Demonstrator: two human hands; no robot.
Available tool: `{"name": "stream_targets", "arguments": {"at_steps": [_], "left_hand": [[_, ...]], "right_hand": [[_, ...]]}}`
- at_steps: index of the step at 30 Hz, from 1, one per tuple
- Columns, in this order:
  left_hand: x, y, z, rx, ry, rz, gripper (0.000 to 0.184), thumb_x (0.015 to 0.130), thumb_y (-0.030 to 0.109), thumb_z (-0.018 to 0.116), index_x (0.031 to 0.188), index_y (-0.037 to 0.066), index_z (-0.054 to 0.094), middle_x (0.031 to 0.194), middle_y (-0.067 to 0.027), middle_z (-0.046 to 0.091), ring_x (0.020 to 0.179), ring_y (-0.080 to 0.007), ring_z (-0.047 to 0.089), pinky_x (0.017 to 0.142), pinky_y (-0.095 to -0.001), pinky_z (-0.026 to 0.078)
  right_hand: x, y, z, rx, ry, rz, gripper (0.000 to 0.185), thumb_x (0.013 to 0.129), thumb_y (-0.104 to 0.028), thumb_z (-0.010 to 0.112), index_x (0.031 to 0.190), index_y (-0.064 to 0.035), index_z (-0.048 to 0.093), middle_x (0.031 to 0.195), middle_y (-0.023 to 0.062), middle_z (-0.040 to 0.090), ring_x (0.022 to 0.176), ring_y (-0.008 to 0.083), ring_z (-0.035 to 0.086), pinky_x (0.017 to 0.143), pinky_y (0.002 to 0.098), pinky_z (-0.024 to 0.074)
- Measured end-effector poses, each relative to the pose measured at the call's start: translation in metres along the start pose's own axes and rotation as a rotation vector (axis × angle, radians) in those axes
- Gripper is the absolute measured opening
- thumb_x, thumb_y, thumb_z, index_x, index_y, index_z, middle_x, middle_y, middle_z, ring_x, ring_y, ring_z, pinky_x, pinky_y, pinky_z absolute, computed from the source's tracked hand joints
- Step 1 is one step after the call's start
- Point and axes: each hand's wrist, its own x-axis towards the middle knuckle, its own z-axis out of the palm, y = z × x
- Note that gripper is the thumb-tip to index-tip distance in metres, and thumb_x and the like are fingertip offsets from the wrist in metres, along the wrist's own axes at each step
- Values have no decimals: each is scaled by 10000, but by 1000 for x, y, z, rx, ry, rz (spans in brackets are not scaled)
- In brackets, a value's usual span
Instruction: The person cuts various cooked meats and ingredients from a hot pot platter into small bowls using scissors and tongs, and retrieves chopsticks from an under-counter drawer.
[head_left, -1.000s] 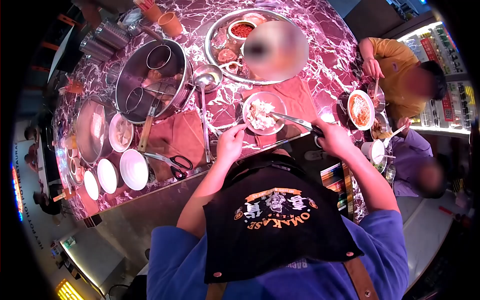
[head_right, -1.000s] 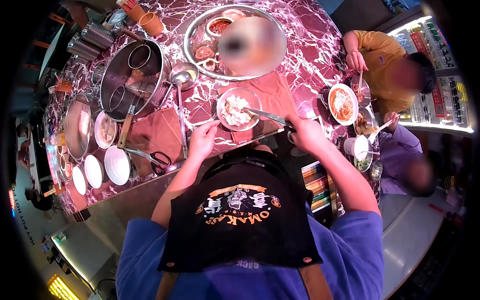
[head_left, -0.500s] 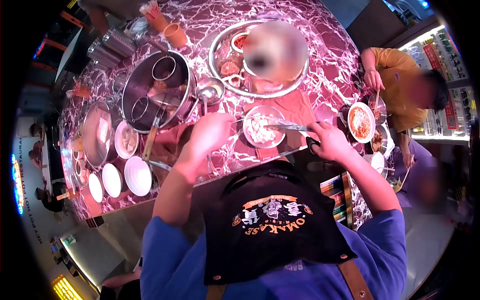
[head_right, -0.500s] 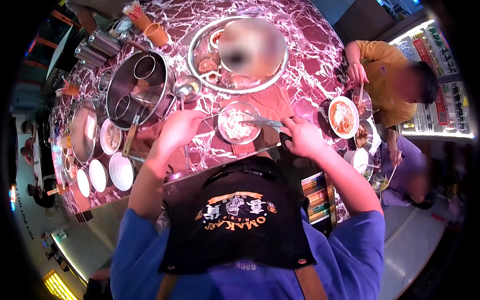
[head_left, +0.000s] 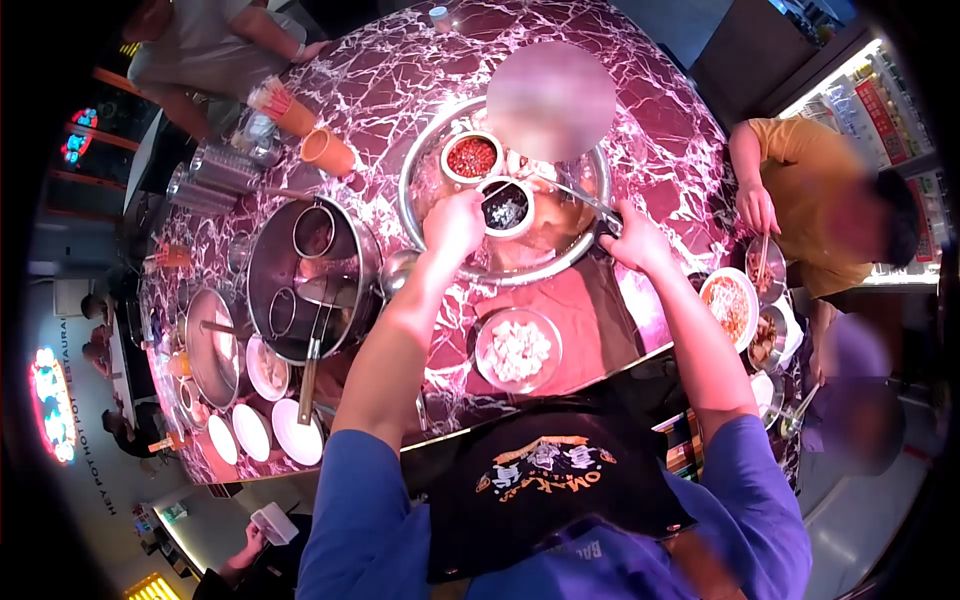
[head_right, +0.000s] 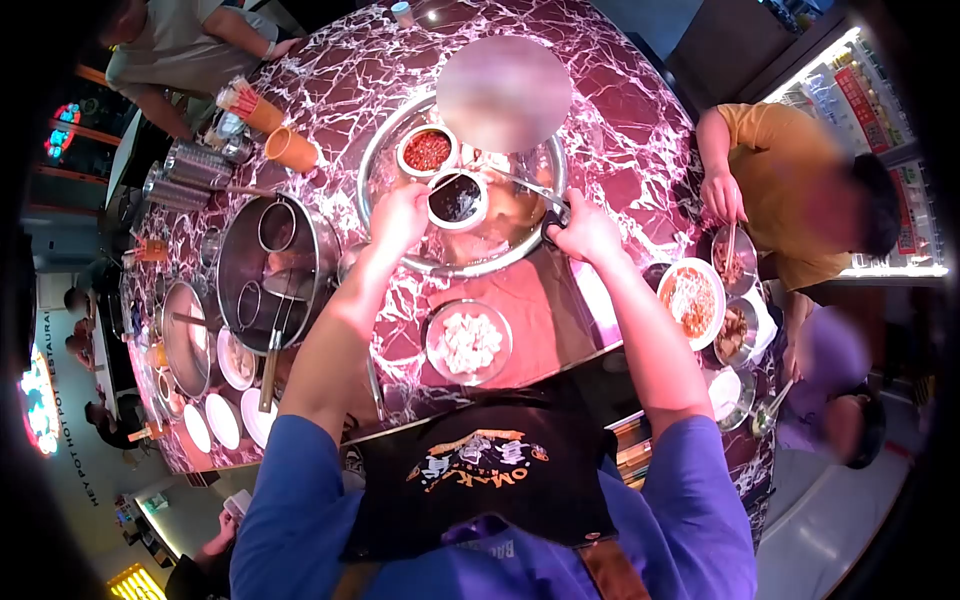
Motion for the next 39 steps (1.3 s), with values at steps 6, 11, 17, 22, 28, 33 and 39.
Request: {"name": "stream_targets", "arguments": {"at_steps": [6,11,17,22,28,33,39], "left_hand": [[73,32,-15,211,-305,-73,230,855,162,551,978,133,743,961,-169,725,941,-359,697,832,-478,546],[89,28,17,178,-388,-95,252,855,161,554,1015,139,747,1032,-162,719,997,-344,687,871,-451,539],[53,-5,95,-283,-45,-198,206,912,240,593,994,139,753,945,-144,724,896,-364,694,813,-449,546],[21,-8,117,-500,-7,-168,207,926,228,599,1036,126,741,962,-152,724,909,-354,694,817,-442,546],[23,-15,117,-537,48,-152,208,926,220,600,1039,114,740,960,-159,723,914,-354,695,818,-436,545],[33,-25,117,-634,74,-212,199,916,170,609,1035,85,743,977,-169,726,923,-334,704,834,-402,542],[34,-24,108,-691,-10,-140,190,936,74,611,1062,-19,717,986,-148,742,899,-202,709,843,-311,530]], "right_hand": [[44,14,-18,203,-171,13,574,775,-263,747,1271,-47,556,1094,226,687,1055,365,661,923,433,510],[59,12,-7,135,-184,-73,508,787,-189,721,1253,-57,568,1072,240,683,1047,400,649,912,456,508],[36,-12,-16,56,-163,-29,558,784,-213,709,1297,-88,529,1058,231,687,1036,395,653,906,467,510],[47,-6,-11,87,-202,-26,588,761,-261,730,1283,-69,539,1061,233,687,1030,388,659,899,462,514],[60,3,-6,185,-192,-96,491,763,-181,714,1219,-48,590,1058,239,687,1027,405,655,906,437,512],[42,13,-20,133,-152,-87,450,763,-124,690,1202,-70,604,1013,230,694,1009,399,663,897,461,513],[59,-12,-27,93,-214,-57,529,741,-244,721,1221,-75,577,992,241,694,984,406,667,853,472,521]]}}
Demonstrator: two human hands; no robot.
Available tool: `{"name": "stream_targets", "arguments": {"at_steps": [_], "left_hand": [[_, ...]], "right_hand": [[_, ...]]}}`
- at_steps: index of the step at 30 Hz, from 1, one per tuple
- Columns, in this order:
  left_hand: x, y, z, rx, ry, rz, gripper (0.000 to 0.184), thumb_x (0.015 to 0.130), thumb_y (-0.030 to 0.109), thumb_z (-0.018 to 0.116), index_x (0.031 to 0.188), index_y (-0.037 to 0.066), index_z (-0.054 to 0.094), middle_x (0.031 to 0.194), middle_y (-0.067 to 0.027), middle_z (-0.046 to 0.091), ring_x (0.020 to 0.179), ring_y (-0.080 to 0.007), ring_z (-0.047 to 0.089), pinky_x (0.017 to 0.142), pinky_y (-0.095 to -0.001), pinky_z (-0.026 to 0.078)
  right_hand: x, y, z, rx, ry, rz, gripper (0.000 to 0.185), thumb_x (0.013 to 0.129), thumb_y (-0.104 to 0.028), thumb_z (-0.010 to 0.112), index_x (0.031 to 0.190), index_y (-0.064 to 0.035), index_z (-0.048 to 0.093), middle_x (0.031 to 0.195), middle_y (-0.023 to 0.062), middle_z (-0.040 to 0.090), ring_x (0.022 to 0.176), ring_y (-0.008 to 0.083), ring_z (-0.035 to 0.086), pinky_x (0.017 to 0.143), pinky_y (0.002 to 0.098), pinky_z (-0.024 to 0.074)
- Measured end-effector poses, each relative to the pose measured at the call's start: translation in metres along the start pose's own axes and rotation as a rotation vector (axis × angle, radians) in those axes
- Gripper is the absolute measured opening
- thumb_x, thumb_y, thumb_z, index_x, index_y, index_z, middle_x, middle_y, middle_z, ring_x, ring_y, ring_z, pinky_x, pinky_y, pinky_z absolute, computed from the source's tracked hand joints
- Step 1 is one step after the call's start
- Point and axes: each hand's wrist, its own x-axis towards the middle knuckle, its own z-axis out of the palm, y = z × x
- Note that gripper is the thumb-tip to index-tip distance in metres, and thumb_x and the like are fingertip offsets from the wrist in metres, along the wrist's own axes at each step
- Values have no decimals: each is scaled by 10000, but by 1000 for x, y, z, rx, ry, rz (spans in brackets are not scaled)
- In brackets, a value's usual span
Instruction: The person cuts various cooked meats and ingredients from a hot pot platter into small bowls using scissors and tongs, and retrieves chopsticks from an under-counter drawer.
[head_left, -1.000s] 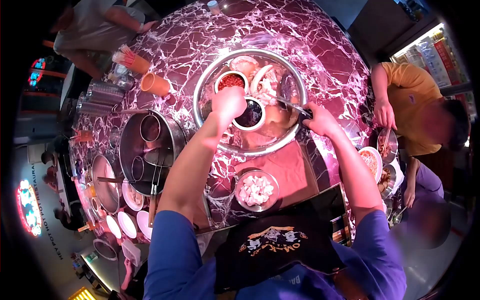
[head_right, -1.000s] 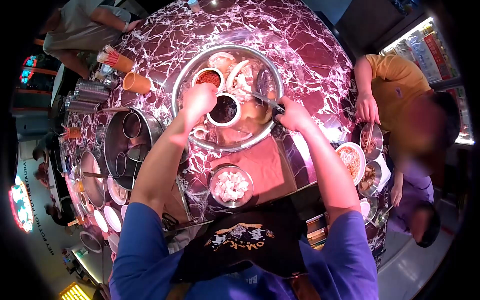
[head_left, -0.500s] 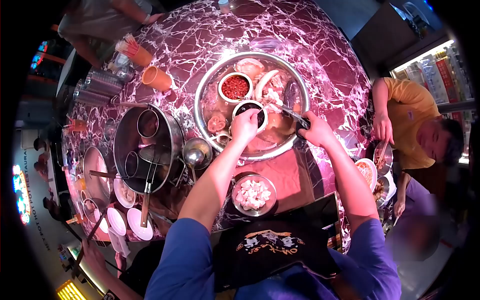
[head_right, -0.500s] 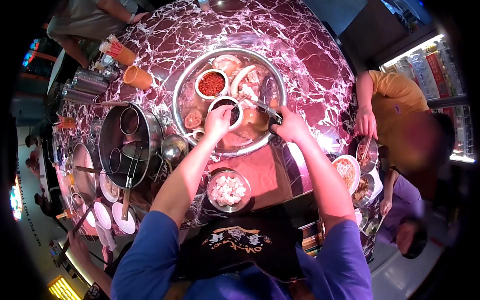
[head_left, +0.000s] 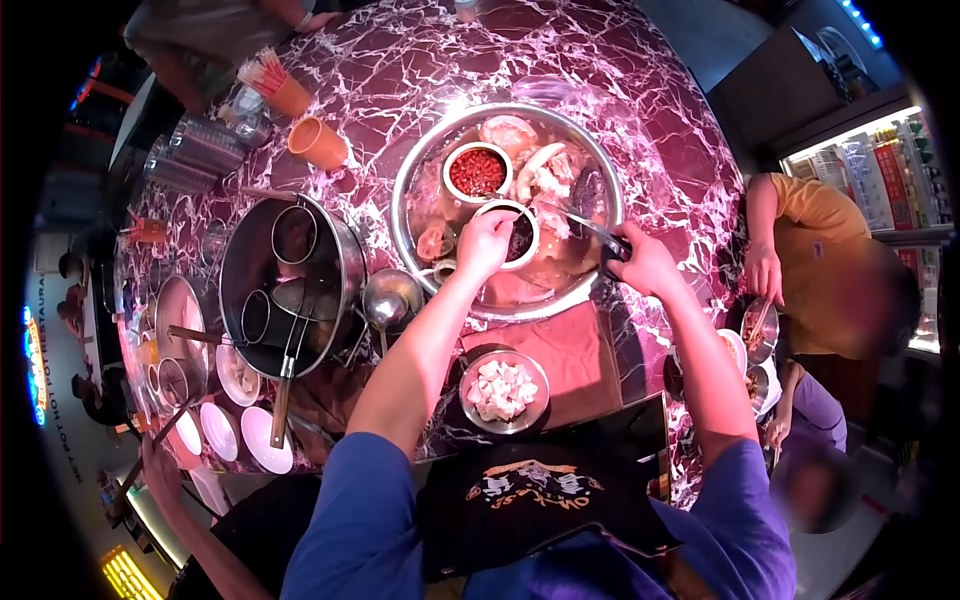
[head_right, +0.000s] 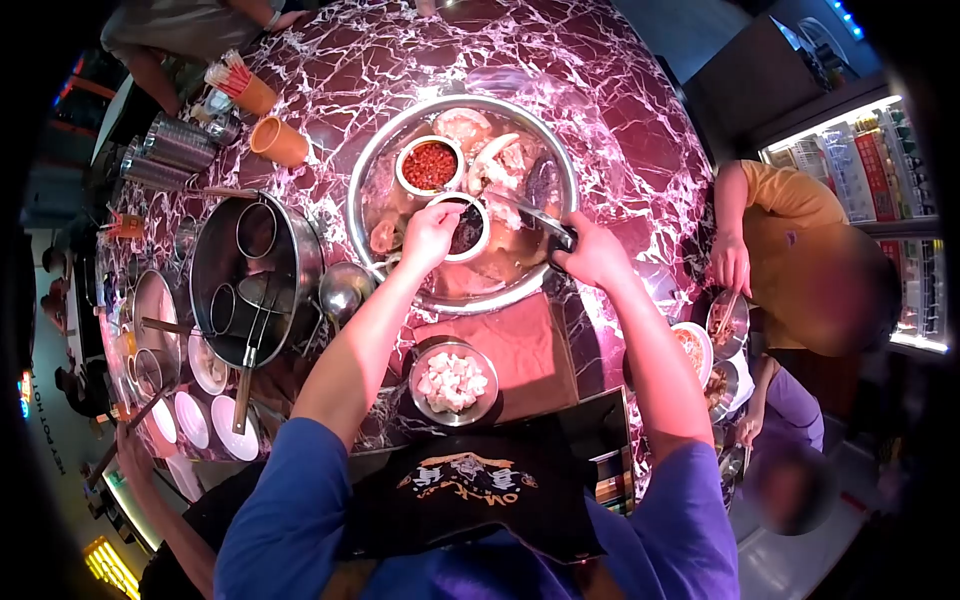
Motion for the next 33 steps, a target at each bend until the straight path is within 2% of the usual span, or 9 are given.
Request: {"name": "stream_targets", "arguments": {"at_steps": [4,7,10,12,15,18,21,27,33], "left_hand": [[-4,2,-2,19,-44,-18,189,938,65,606,1065,-21,716,986,-143,741,900,-191,707,842,-307,529],[-10,-3,-5,-86,8,-18,195,920,126,611,1044,40,734,978,-161,733,917,-294,714,834,-366,541],[-30,13,-22,-136,54,-1,203,949,70,593,1093,-2,717,976,-124,747,886,-168,704,817,-287,526],[-59,31,-42,1,91,14,216,933,169,599,1070,67,732,995,-154,731,929,-307,713,818,-371,549],[-128,69,-76,224,105,70,218,937,192,596,1079,92,727,982,-150,721,897,-338,702,771,-405,555],[-203,76,-90,284,137,150,219,917,153,599,1097,130,722,922,-138,706,839,-342,694,727,-418,553],[-268,70,-99,391,79,164,310,867,107,605,1144,196,713,890,-119,687,781,-338,682,662,-440,541],[-343,34,-93,458,55,55,276,867,118,588,1121,147,692,901,-109,686,776,-351,677,640,-470,545],[-363,39,-95,451,191,179,186,872,115,650,1044,119,721,821,-89,647,722,-329,660,619,-420,523]], "right_hand": [[21,25,24,-13,24,-113,484,764,-187,707,1218,-76,580,1002,245,691,985,420,660,851,478,517],[-3,27,11,2,43,-115,466,771,-149,701,1217,-86,586,1003,238,694,971,412,668,848,467,523],[-61,24,-10,129,114,-86,479,768,-127,704,1230,-97,584,995,214,708,934,368,695,835,423,537],[-98,20,-20,116,153,-110,545,762,-153,729,1275,-98,553,979,161,704,890,298,696,813,390,532],[-155,-36,-31,53,128,-119,588,750,-187,742,1288,-73,533,1013,166,676,901,296,666,815,389,524],[-176,-50,3,-195,187,-375,553,743,-249,718,1240,-82,542,1045,202,656,953,385,645,830,467,523],[-203,-59,36,-219,4,-363,503,746,-234,731,1187,-82,544,1026,210,645,970,417,631,823,499,509],[-259,-49,69,-252,-148,-253,383,794,-133,683,1171,-99,619,941,212,701,888,404,683,792,480,545],[-299,-69,32,-334,-249,-120,533,772,-238,714,1253,-92,535,1041,213,694,1000,391,663,874,460,525]]}}
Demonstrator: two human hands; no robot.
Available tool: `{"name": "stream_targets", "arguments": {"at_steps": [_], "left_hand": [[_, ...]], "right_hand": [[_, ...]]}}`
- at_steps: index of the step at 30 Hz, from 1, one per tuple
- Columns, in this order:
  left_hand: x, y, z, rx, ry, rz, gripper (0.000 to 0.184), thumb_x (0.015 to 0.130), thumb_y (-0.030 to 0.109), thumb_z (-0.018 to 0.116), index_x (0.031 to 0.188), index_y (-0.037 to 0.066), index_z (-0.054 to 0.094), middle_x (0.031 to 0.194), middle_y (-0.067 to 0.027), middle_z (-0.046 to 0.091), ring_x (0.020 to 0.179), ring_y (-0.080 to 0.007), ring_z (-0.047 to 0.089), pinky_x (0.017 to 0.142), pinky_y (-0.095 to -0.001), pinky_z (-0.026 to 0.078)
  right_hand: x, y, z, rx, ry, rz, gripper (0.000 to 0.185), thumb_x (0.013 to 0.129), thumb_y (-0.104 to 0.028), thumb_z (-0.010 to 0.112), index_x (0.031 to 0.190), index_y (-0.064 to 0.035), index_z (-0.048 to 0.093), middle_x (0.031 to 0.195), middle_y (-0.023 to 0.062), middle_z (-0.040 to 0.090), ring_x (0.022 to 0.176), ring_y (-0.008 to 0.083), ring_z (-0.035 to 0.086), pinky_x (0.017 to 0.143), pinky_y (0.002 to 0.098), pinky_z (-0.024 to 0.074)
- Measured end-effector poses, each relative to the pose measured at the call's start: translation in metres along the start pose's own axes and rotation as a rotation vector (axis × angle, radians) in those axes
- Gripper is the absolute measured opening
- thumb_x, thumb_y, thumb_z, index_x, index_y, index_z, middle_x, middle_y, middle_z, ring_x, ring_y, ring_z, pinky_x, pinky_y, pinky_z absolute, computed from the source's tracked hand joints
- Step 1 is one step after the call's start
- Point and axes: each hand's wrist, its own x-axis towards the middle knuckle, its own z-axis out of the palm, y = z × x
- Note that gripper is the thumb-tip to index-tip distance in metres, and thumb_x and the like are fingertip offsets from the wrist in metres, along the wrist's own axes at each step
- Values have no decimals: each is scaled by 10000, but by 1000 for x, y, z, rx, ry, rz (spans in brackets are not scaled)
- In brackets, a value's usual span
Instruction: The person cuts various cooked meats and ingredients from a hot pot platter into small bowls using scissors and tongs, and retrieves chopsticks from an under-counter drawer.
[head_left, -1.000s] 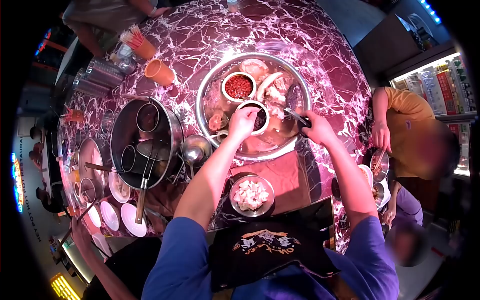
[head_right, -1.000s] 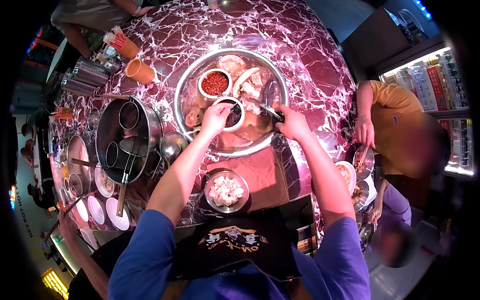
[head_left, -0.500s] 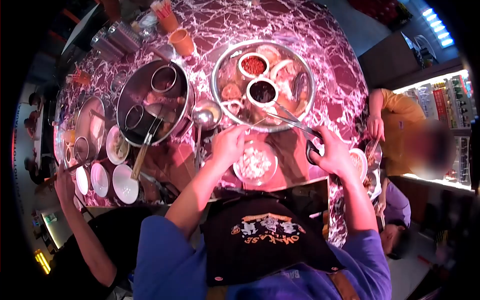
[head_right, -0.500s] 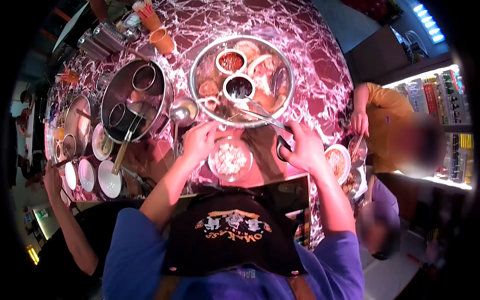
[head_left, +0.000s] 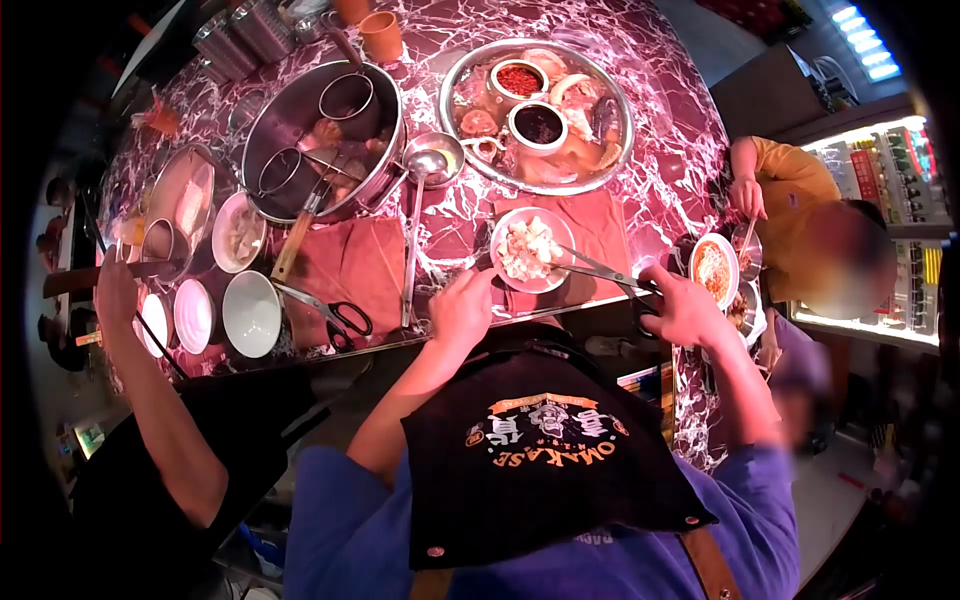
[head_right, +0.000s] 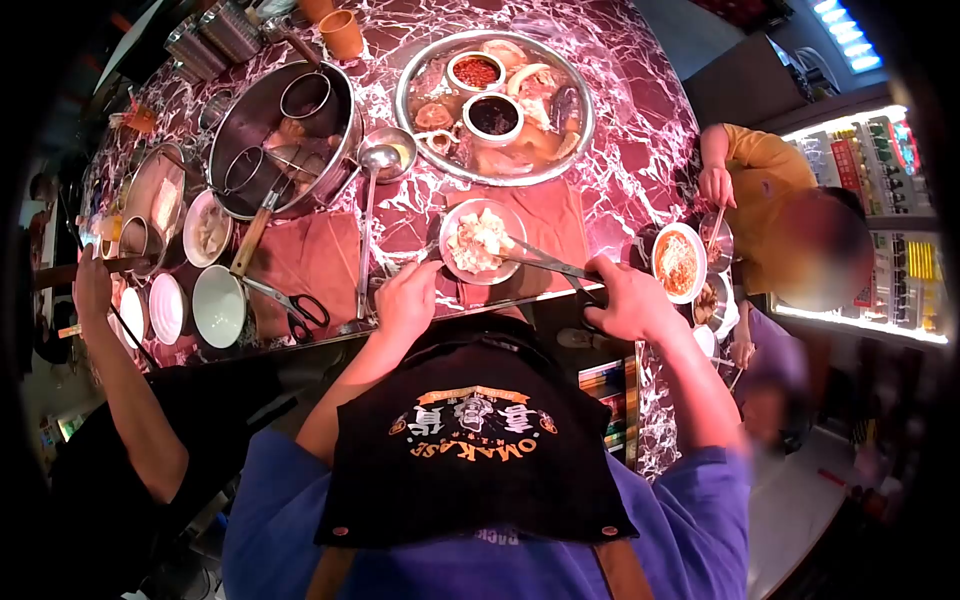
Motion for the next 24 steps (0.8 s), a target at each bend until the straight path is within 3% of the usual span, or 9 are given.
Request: {"name": "stream_targets", "arguments": {"at_steps": [2,5,6,9,12,17,19,21,24], "left_hand": [[-3,0,2,6,10,61,226,855,105,636,1069,124,709,812,-79,626,714,-321,652,607,-429,521],[-5,1,4,37,37,165,265,829,88,628,1082,120,700,779,-74,585,690,-311,637,591,-433,514],[-7,-1,8,17,26,131,260,836,92,625,1084,123,700,775,-79,587,693,-312,638,595,-435,513],[-7,-4,9,-49,-71,-42,230,889,122,609,1095,115,712,815,-99,660,751,-320,670,635,-420,526],[-7,-24,22,-448,-165,-364,233,949,201,607,1102,69,723,964,-157,733,861,-283,717,743,-350,538],[-6,-31,30,-522,-250,-352,241,939,184,611,1108,46,713,955,-160,733,863,-273,714,764,-354,535],[-2,-25,26,-437,-284,-330,238,940,188,600,1099,55,719,953,-151,735,862,-279,715,766,-359,538],[8,-20,15,-335,-323,-370,229,947,151,605,1095,10,708,977,-147,738,870,-222,709,790,-324,533],[23,-27,0,-186,-258,-303,230,936,214,587,1063,88,730,985,-160,724,918,-338,699,803,-419,548]], "right_hand": [[6,-7,6,-49,-26,4,583,762,-297,720,1270,-90,524,1064,226,681,1001,398,658,875,465,520],[35,5,36,97,30,-77,489,773,-234,704,1215,-64,582,999,228,698,982,395,666,854,464,524],[37,6,39,72,38,-83,475,779,-136,695,1232,-47,583,1057,218,695,993,377,673,889,435,527],[29,15,40,64,52,-24,425,768,-149,686,1178,-58,618,1014,234,695,985,399,664,856,472,522],[7,13,34,81,92,-46,494,753,-181,707,1220,-70,589,1049,224,695,1013,399,659,871,475,521],[18,2,49,59,177,-58,524,753,-226,727,1227,-77,560,1084,213,681,1029,404,644,904,480,506],[32,10,64,71,208,-97,470,762,-183,705,1200,-84,568,1039,213,681,987,408,651,866,487,516],[41,18,71,54,220,-100,415,769,-121,672,1175,-99,586,1012,200,688,943,409,661,816,500,524],[21,29,56,28,264,-78,379,766,-76,649,1140,-128,608,924,185,702,882,414,670,775,511,530]]}}
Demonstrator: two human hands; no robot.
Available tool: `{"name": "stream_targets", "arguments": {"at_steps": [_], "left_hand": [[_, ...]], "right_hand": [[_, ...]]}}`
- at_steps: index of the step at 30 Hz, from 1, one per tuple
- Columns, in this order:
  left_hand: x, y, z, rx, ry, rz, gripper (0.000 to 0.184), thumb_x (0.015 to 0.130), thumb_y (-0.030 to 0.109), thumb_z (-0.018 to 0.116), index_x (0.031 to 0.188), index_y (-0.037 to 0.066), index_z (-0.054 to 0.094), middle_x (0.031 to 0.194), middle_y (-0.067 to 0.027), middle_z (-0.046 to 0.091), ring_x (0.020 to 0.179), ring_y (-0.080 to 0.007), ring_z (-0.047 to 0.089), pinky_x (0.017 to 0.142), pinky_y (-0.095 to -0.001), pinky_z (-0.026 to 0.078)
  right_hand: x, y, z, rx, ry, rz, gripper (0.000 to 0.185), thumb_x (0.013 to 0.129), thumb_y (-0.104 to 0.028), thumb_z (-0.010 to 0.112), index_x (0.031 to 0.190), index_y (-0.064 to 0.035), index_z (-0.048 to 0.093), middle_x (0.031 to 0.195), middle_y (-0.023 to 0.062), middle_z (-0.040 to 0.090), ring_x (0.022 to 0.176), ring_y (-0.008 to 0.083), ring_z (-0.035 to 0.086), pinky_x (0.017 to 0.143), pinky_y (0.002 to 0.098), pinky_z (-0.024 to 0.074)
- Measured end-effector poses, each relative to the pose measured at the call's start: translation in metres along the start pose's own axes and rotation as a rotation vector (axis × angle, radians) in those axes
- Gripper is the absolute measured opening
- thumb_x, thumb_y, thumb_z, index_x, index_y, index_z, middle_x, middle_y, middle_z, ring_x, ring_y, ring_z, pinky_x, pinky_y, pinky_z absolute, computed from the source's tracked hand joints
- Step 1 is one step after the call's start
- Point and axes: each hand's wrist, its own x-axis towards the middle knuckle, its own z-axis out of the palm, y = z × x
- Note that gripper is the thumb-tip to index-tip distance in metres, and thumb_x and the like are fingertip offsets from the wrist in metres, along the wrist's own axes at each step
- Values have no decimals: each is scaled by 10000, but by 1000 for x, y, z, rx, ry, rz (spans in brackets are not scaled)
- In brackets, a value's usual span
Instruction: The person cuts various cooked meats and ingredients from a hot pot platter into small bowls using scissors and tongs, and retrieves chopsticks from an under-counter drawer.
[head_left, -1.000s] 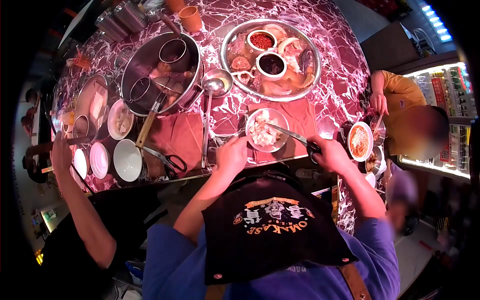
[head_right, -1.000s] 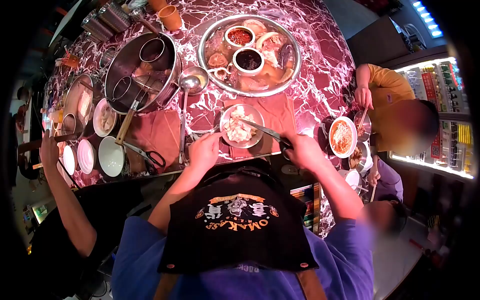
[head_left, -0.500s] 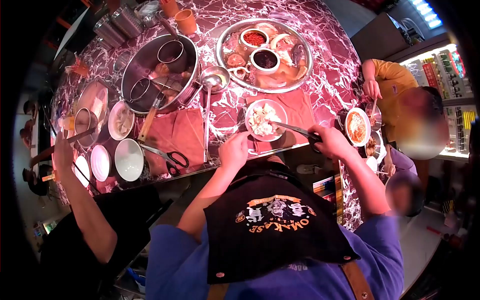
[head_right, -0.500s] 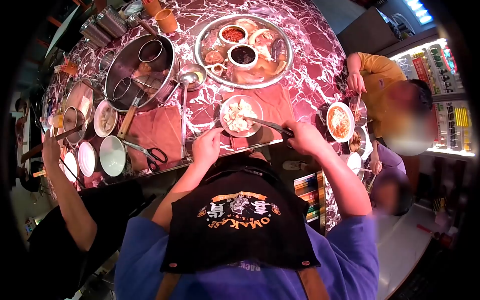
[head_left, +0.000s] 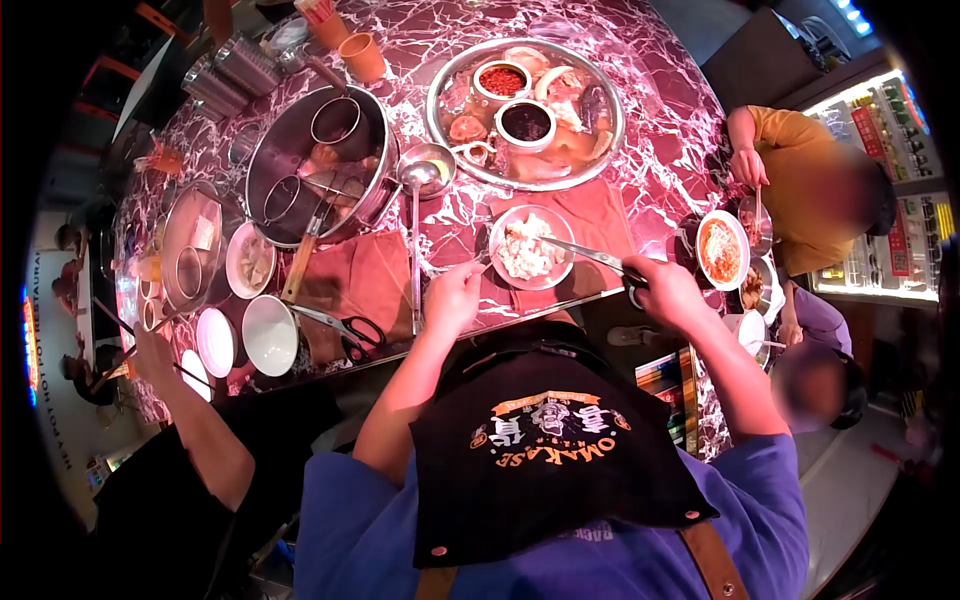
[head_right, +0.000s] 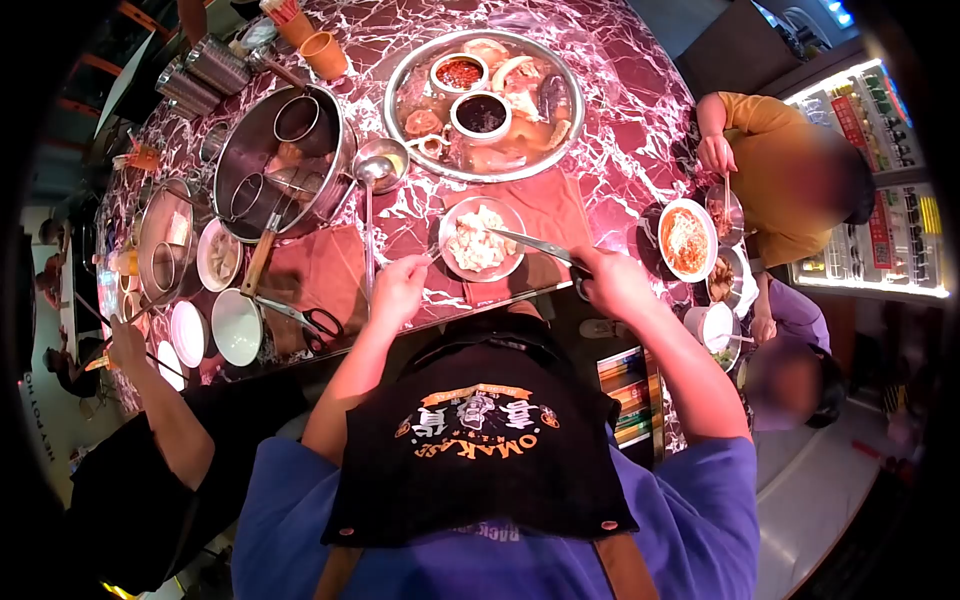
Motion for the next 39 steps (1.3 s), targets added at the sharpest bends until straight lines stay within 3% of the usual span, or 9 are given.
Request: {"name": "stream_targets", "arguments": {"at_steps": [3,7,9,15,17,19,23,29,39], "left_hand": [[10,18,-24,109,-50,59,206,920,207,587,1014,96,733,925,-174,714,887,-372,685,790,-456,541],[25,53,-39,220,-165,50,200,913,189,583,1007,91,729,911,-180,707,871,-389,675,781,-469,536],[30,65,-50,279,-239,126,206,910,191,585,1018,87,726,916,-184,705,874,-392,673,782,-468,535],[48,50,-97,50,-152,154,169,906,131,617,1028,60,710,879,-167,709,825,-344,696,714,-411,537],[67,53,-90,-22,-78,180,153,905,115,629,1022,57,708,866,-162,707,807,-334,697,694,-398,536],[104,52,-64,61,129,441,126,898,91,645,1003,53,702,849,-155,703,782,-332,692,674,-399,535],[183,81,-5,276,116,309,158,909,162,611,1008,95,714,882,-147,709,829,-349,688,720,-437,540],[269,92,50,516,121,462,136,892,121,565,953,103,685,824,-136,693,766,-360,685,669,-493,544],[316,88,68,378,99,387,179,887,138,585,1005,135,721,920,-160,717,841,-384,689,743,-492,552]], "right_hand": [[-10,-7,-23,-13,-20,0,388,756,-51,650,1132,-127,598,958,172,681,903,391,665,784,494,532],[18,4,-1,-102,170,-366,530,674,-43,691,1188,-96,570,972,132,602,949,366,630,810,452,532],[35,12,13,-135,183,-391,460,736,-46,683,1180,-78,565,964,131,621,908,336,642,813,437,532],[47,39,-42,219,-53,-39,495,726,-141,712,1203,-96,587,1045,187,675,984,368,667,858,429,537],[71,54,-53,256,41,60,486,723,-134,709,1192,-90,589,1039,186,675,993,364,666,864,430,533],[110,82,-46,90,248,54,487,740,-159,694,1205,-95,563,1038,184,667,985,384,655,846,462,532],[178,105,-44,-107,222,174,520,740,-198,672,1230,-90,535,985,202,632,973,409,636,853,483,531],[226,125,-34,27,164,167,528,774,-175,681,1276,-102,534,1077,201,654,1031,385,645,885,481,526],[255,125,-53,85,154,128,469,776,-145,678,1225,-87,558,1029,217,673,1000,406,651,862,508,520]]}}
